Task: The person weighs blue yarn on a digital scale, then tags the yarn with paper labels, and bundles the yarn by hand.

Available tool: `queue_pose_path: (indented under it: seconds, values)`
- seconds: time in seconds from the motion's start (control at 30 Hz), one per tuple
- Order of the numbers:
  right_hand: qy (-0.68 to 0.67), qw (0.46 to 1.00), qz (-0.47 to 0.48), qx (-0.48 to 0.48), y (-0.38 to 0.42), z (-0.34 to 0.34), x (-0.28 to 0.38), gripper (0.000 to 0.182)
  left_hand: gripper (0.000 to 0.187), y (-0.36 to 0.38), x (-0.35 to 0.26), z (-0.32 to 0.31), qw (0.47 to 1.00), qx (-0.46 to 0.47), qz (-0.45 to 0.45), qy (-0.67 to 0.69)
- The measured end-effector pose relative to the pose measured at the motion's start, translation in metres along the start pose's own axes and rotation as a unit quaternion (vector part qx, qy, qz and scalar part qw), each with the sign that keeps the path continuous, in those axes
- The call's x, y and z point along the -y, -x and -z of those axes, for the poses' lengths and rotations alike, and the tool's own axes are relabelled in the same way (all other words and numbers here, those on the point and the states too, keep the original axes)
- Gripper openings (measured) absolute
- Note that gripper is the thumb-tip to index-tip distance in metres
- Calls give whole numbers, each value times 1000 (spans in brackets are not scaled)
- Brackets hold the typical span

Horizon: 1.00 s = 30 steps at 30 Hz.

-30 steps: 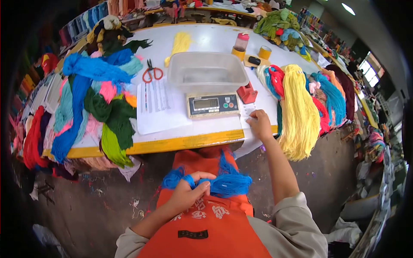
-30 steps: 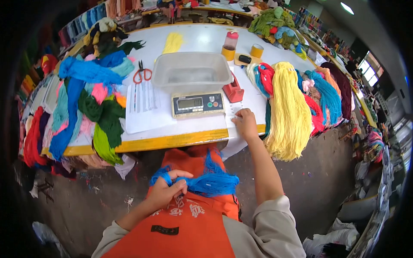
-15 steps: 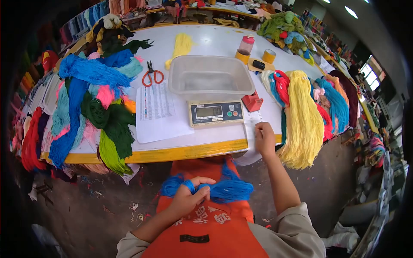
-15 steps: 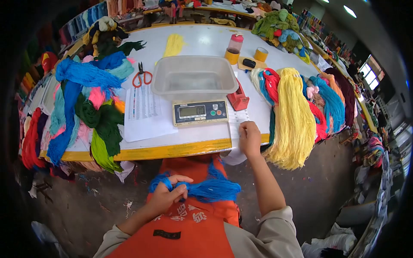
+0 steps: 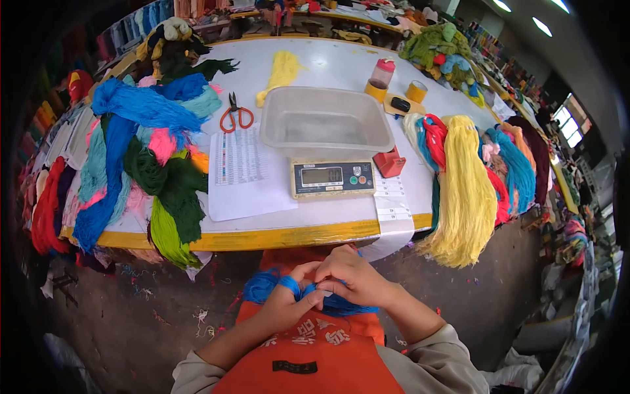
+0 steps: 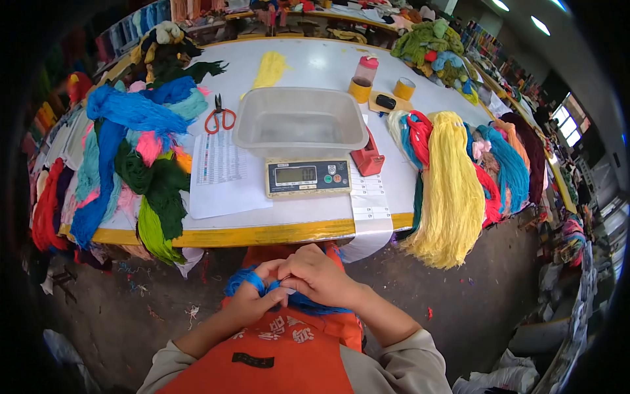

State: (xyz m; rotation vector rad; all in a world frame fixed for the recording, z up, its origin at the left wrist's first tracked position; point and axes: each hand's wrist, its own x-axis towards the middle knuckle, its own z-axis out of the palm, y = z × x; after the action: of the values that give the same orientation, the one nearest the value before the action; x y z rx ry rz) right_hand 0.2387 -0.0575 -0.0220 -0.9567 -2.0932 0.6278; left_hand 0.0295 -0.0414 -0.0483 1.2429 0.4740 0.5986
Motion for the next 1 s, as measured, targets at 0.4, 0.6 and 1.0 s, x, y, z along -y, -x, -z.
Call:
queue_pose_path:
  seconds: [0.4, 0.6, 1.0]
  values:
    - [-15, 997, -66, -37, 10, -14, 1, 18, 50, 1, -5, -2, 1000, -19, 24, 3]
    - [-253, 952, -158, -60, 15, -26, 7, 28, 59, 3, -2, -2, 1000, -20, 17, 1]
    - [-417, 884, -211, 15, 21, -35, 6, 25, 68, 8, 1, -4, 999, -13, -14, -35]
